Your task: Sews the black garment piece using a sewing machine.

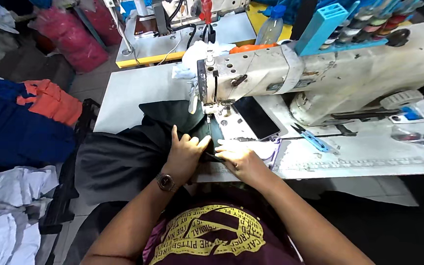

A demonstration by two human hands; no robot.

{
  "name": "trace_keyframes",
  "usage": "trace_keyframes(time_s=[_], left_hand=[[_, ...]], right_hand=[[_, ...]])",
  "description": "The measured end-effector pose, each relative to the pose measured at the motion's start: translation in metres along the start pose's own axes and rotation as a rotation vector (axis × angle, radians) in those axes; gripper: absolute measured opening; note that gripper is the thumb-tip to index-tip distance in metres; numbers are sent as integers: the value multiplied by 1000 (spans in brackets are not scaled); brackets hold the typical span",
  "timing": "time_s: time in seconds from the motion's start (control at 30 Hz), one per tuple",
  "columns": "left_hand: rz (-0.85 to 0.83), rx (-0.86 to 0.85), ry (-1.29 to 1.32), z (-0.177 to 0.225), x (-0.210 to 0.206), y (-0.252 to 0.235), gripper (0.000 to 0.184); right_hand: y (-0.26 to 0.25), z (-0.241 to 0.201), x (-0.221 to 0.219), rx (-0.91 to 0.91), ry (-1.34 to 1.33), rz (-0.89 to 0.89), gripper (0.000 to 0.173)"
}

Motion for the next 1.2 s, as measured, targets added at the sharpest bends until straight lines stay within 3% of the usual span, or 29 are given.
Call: trace_keyframes(time_s=[0.1,0.23,0.3,0.4,0.5,0.6,1.07,1.2], left_hand=[[-171,28,-93,8,1,-1,51],[-103,-63,17,10,-4,-6,24],[-122,-47,80,8,-10,-7,34],[-327,57,-8,11,-5,-7,72],[-500,99,-73,17,-3,-10,75],[-561,96,-64,15,-7,-16,71],[-245,122,-8,-27,-23,-52,69],[135,-143,80,-14,-12,-33,18]], right_hand=[[0,1,-2,-1,31,-55,25],[-1,4,2,-3,26,-54,25],[0,5,2,-2,30,-53,25],[1,2,2,5,46,-50,25],[1,3,2,0,56,-55,25],[-2,5,4,1,56,-43,24],[-38,33,-8,-63,60,100,23],[-36,31,-4,1,49,121,17]])
Point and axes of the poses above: each hand's wrist, its own y-axis away from the middle knuckle, its own x-axis out of the back of the hand, z = x × y, the point moved 6 cm from there along -y, towards the middle knuckle, and after that the axes turned 13 degrees about -y, right-handed, at the moved point
